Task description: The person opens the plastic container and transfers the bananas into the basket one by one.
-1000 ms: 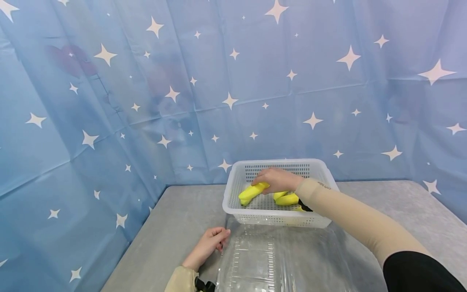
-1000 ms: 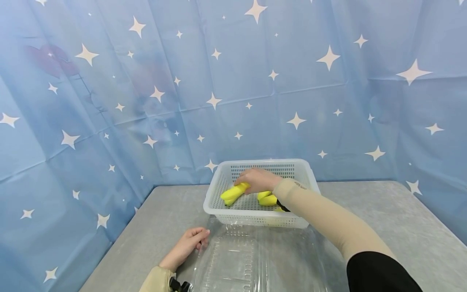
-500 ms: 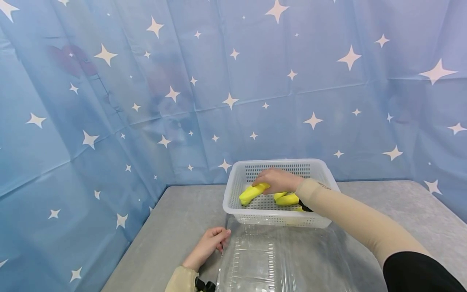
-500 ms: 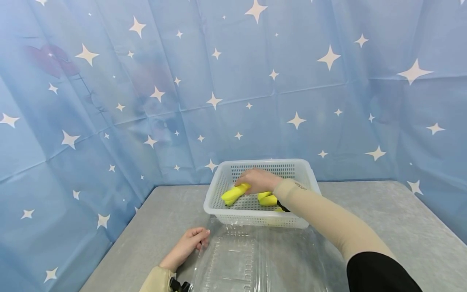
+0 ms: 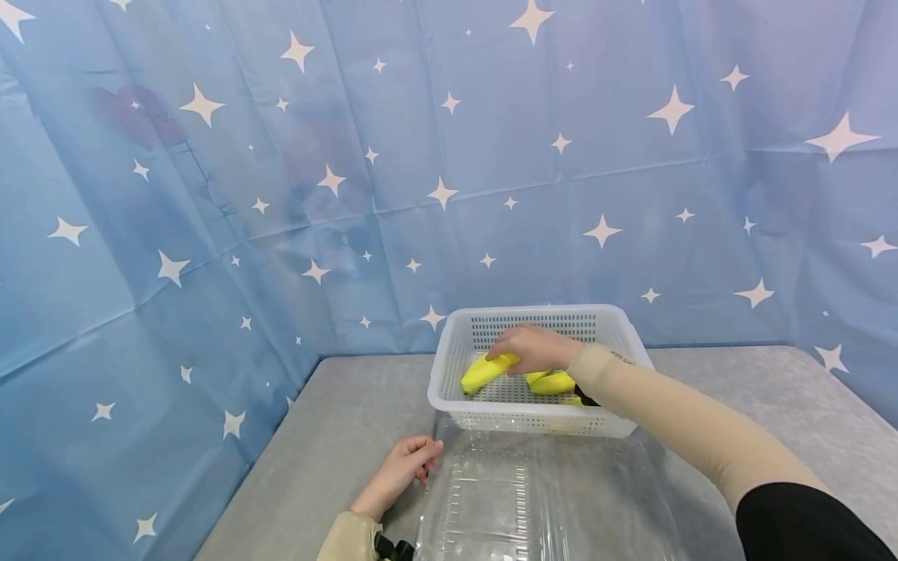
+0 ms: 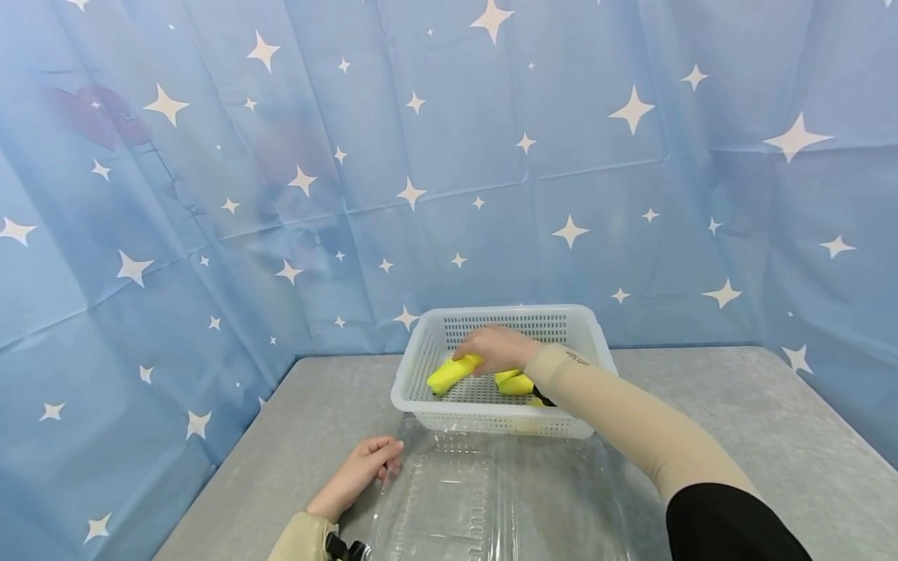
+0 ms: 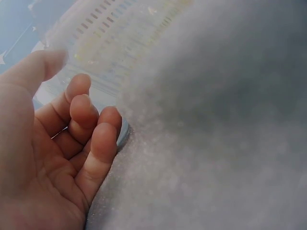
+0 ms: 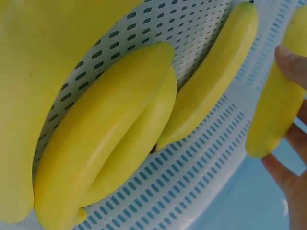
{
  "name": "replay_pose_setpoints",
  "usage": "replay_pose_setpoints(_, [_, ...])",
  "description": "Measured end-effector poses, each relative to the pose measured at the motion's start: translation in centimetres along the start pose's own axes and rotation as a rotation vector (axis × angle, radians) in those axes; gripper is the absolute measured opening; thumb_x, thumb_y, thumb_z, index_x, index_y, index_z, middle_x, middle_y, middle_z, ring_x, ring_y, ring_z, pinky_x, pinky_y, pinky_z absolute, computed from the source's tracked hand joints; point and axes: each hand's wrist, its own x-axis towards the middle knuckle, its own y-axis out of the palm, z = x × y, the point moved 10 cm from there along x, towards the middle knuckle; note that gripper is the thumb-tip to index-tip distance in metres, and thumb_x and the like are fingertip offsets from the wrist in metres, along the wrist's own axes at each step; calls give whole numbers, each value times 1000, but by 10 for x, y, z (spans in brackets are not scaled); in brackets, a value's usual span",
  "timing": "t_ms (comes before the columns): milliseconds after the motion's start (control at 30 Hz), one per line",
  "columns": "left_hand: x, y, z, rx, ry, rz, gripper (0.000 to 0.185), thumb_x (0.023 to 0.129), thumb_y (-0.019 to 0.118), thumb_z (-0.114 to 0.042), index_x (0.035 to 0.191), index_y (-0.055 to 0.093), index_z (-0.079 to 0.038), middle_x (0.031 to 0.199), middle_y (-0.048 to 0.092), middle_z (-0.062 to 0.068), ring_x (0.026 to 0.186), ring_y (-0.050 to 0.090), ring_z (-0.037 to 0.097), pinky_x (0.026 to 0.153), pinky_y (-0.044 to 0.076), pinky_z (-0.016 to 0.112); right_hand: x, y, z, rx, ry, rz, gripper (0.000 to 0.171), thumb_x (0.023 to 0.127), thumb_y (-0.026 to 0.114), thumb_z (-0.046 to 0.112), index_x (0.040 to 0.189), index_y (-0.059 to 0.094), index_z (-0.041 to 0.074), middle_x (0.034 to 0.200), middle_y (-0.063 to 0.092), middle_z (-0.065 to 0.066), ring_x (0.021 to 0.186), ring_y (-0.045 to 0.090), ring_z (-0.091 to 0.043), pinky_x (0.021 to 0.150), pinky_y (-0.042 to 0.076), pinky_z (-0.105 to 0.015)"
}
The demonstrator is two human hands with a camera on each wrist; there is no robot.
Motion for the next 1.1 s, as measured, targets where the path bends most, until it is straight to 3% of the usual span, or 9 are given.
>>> replay_pose_setpoints(333, [0,-1,1,-2,-2,-7,44,96,60,-30,80,55,10,63,53,-4,54,48,9,51,45,22,0,1,2,-22,13,15,44,82,79,13,124,66,18,120,64,3,111,58,-20,94,46,-41])
replay_pose_setpoints(567, [-1,0,-1,-6,-6,-7,39,97,59,-29,73,54,2,62,53,-5,53,47,8,51,43,21,1,2,2,-55,2,2,44,81,80,14,122,67,18,116,65,3,107,59,-19,91,48,-39])
replay_pose_setpoints(800, [-3,0,0,-11,-13,-13,42,98,58,-26,79,53,11,62,52,-3,54,47,11,52,43,22,2,6,0,-71,-16,-12,44,81,80,17,123,67,20,115,65,4,107,59,-18,91,48,-39])
replay_pose_setpoints(1000, [-1,0,1,-3,-13,-16,39,97,58,-27,74,55,3,62,53,-4,53,48,9,52,44,22,3,5,3,-62,-47,-26,45,81,80,15,124,66,16,118,65,2,108,59,-20,92,48,-40])
replay_pose_setpoints(1100, [-1,0,1,-5,-13,-14,41,97,59,-28,75,54,6,62,53,-4,54,48,9,52,44,22,3,7,3,-78,-59,-37,45,82,79,15,125,66,16,118,65,2,110,59,-20,94,46,-41])
